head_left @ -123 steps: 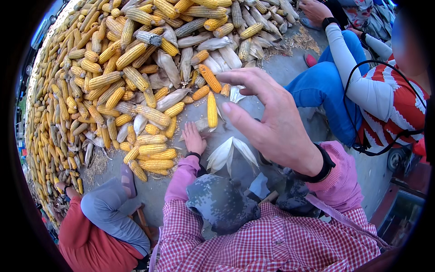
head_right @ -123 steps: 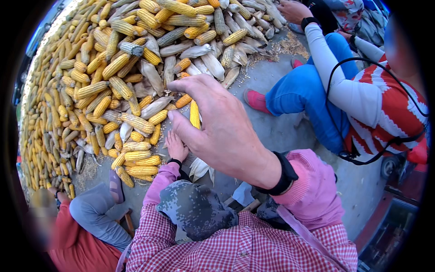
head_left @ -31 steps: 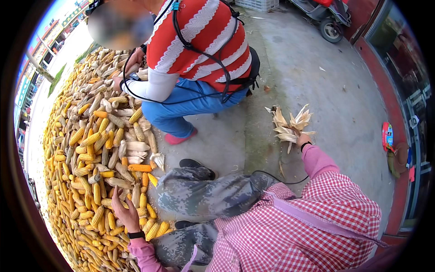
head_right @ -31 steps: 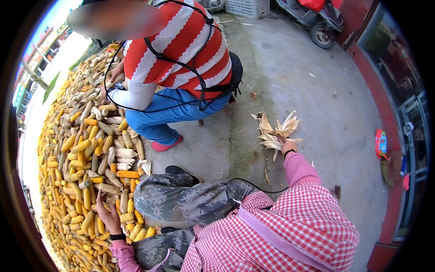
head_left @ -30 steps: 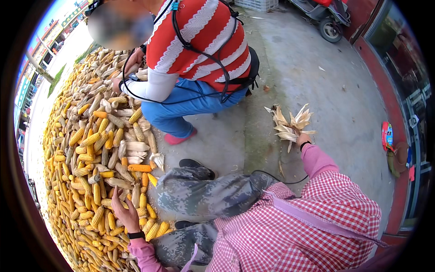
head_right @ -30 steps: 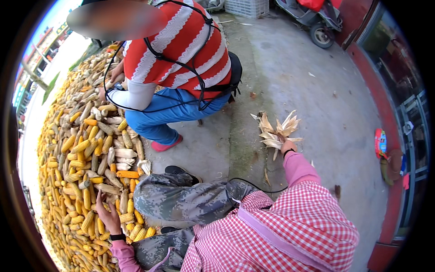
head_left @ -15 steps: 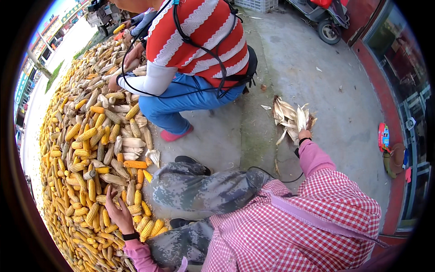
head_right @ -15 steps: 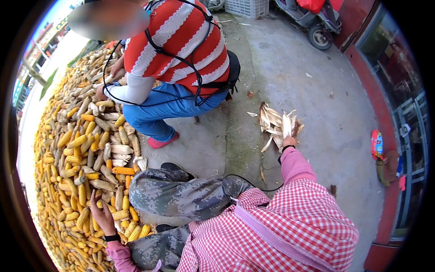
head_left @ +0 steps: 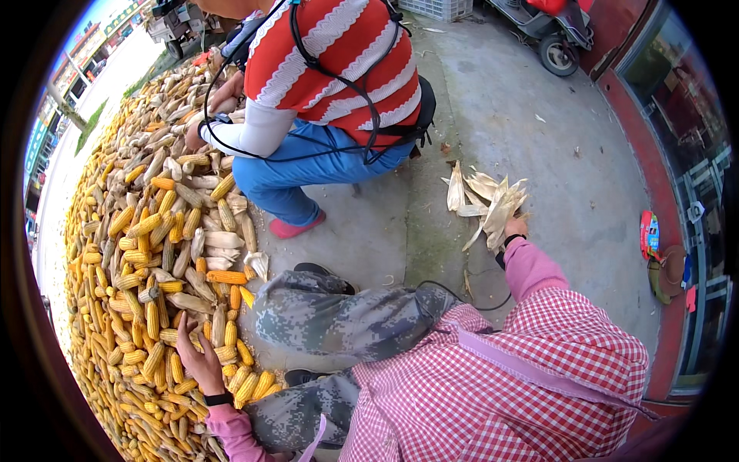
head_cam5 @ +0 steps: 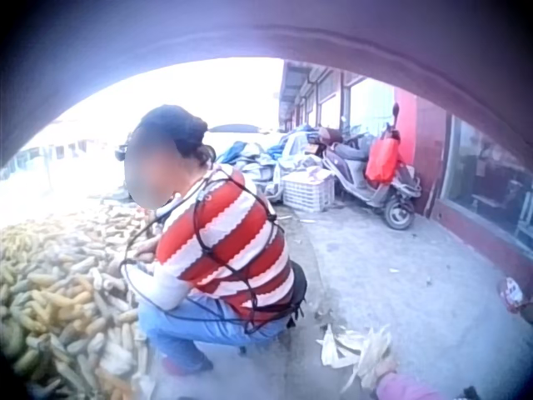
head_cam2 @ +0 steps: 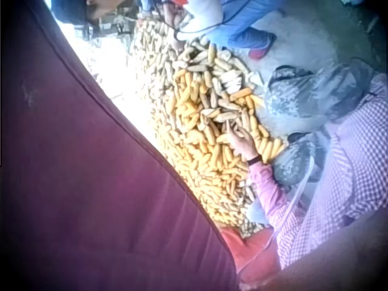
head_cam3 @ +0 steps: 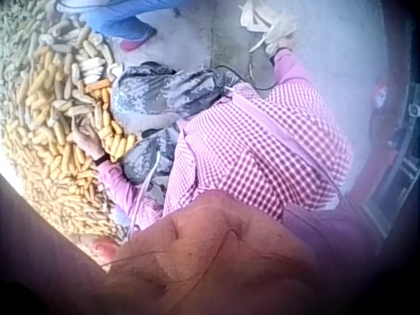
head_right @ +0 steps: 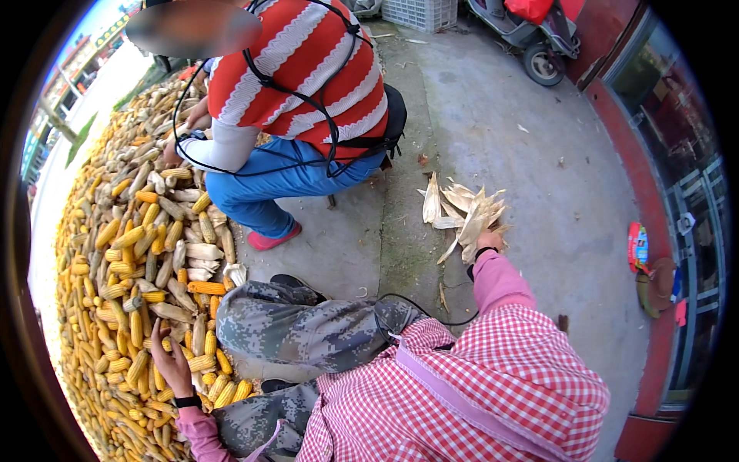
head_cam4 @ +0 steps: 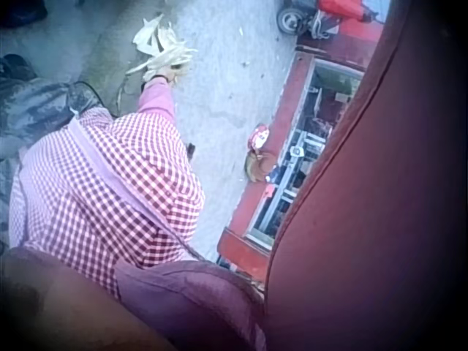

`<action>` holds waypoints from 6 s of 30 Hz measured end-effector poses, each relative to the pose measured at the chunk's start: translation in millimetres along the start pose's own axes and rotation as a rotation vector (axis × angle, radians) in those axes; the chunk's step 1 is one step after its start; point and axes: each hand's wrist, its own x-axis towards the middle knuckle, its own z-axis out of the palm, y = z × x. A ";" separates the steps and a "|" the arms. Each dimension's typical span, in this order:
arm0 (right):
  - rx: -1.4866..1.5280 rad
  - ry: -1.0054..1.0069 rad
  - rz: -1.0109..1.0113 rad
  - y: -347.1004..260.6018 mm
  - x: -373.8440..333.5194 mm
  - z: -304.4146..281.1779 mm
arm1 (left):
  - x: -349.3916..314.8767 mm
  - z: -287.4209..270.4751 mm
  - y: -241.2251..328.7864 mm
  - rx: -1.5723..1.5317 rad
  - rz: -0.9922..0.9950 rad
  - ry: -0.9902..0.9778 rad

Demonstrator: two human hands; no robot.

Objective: The person sits on the ground and shucks corn cobs by hand, removing husks and silk from a large pile. Shucked cobs are placed back on the pile, and husks are discarded to the side.

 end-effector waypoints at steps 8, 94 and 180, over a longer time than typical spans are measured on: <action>0.217 0.236 -0.444 -71.2 -92.3 -17.2 | -6.8 -12.3 -0.8 0.009 -0.002 0.036; -0.604 -1.135 -2.766 -359.6 -801.9 -34.7 | 117.1 216.7 -414.3 0.109 -1.201 0.530; 0.360 -2.490 -0.197 -398.2 -844.2 5.7 | 5.2 -53.1 -36.6 0.289 -0.166 0.334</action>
